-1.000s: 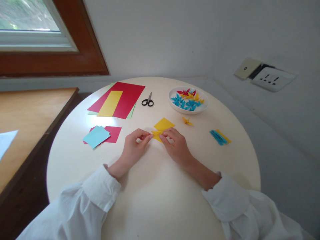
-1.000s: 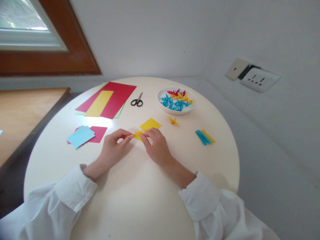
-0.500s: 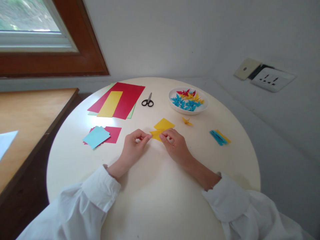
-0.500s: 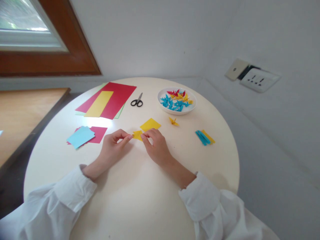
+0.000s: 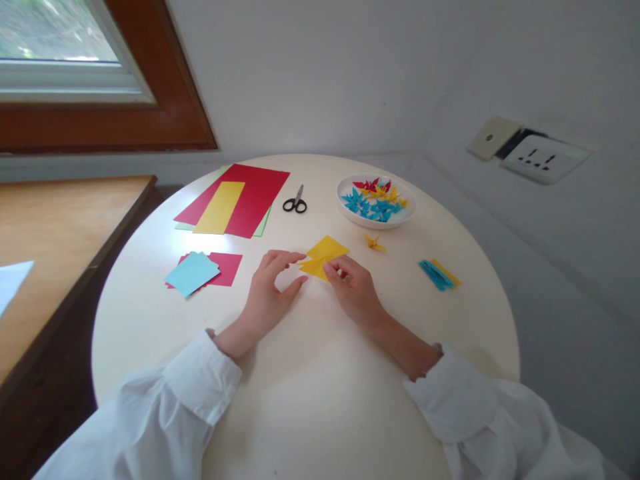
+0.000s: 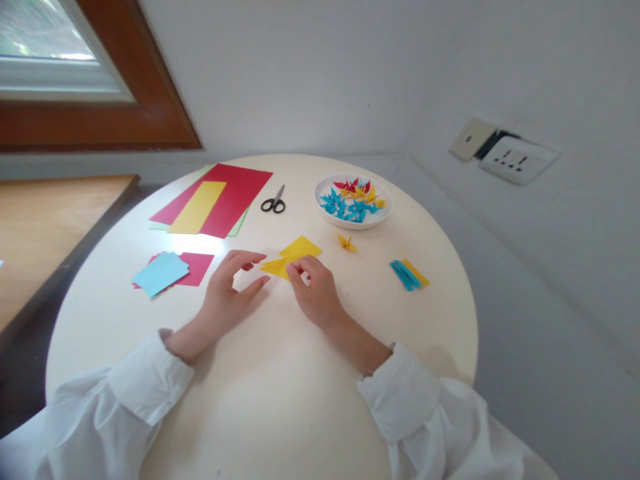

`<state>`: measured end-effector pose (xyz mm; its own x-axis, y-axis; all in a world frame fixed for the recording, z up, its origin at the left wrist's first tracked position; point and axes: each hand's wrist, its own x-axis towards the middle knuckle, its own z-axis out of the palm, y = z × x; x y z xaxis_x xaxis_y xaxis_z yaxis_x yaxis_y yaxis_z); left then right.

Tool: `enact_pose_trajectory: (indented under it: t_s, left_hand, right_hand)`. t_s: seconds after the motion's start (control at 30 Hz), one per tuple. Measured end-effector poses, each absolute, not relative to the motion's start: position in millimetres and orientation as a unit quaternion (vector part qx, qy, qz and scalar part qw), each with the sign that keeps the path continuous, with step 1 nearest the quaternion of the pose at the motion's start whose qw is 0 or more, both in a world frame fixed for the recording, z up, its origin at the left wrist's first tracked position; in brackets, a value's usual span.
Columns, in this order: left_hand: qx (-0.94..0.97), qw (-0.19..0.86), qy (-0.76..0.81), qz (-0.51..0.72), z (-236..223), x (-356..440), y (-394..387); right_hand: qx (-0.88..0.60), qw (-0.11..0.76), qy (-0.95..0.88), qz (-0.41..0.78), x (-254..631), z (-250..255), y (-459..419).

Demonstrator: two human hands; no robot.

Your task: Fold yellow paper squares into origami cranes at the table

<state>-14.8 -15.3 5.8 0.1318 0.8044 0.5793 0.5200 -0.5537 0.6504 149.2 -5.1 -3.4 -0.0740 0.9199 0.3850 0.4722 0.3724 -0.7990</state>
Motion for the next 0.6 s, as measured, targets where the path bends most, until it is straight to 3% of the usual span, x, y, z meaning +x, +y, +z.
enact_pose_trajectory:
  t_s: [0.4, 0.6]
  left_hand:
    - [0.751, 0.169, 0.441, 0.461, 3.8, -14.8, -17.7]
    - [0.687, 0.245, 0.489, 0.478, 3.7, -13.9, -16.3]
  right_hand:
    - [-0.503, 0.451, -0.683, 0.278, 147.7, 0.5, -6.5]
    - [-0.485, 0.496, -0.612, 0.379, 147.5, 4.5, -8.0]
